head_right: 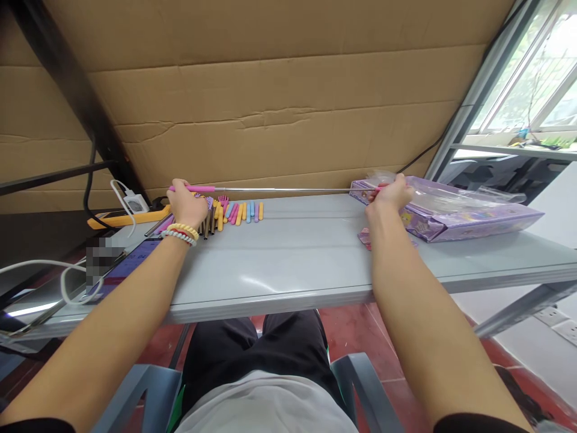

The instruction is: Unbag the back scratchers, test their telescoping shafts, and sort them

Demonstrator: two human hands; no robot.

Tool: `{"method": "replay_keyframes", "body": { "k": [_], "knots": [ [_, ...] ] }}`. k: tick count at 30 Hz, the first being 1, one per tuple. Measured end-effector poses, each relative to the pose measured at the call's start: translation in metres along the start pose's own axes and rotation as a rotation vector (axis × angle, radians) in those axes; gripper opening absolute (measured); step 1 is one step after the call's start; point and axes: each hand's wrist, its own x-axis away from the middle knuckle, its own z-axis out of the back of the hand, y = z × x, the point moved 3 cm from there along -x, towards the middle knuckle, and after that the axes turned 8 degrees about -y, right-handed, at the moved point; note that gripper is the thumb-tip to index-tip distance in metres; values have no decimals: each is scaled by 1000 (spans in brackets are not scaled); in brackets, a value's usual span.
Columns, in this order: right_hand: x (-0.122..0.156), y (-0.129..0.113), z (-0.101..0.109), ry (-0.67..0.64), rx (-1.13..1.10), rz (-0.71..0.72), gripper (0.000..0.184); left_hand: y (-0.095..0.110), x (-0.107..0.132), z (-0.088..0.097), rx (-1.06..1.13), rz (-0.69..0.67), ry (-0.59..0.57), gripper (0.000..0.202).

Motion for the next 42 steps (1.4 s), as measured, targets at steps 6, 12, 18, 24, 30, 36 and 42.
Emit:
{"method": "replay_keyframes", "body": {
  "k": [6, 12, 18, 24, 30, 36, 42],
  "knots": [
    [21, 6, -28, -155, -69, 70, 14, 25, 14, -5, -141, -161, -180, 28],
    [18, 14, -33, -395, -38, 68, 20, 6, 2, -9, -329, -150, -318, 24],
    [16, 19, -35, -607, -98, 19, 17, 0, 0, -14, -461, -141, -397, 33],
    [18, 24, -37, -689, -10, -1, 26, 6, 3, -16, -535, -186, -457, 37],
    [47, 31, -49, -870, 313, 2, 30, 24, 17, -17, -531, -295, -450, 35],
    [62, 28, -56, -999, 298, 109, 34, 24, 19, -16, -528, -272, -467, 36],
    [61, 32, -58, -1089, 252, 55, 37, 20, 17, -17, -515, -249, -489, 34]
  ]
}}
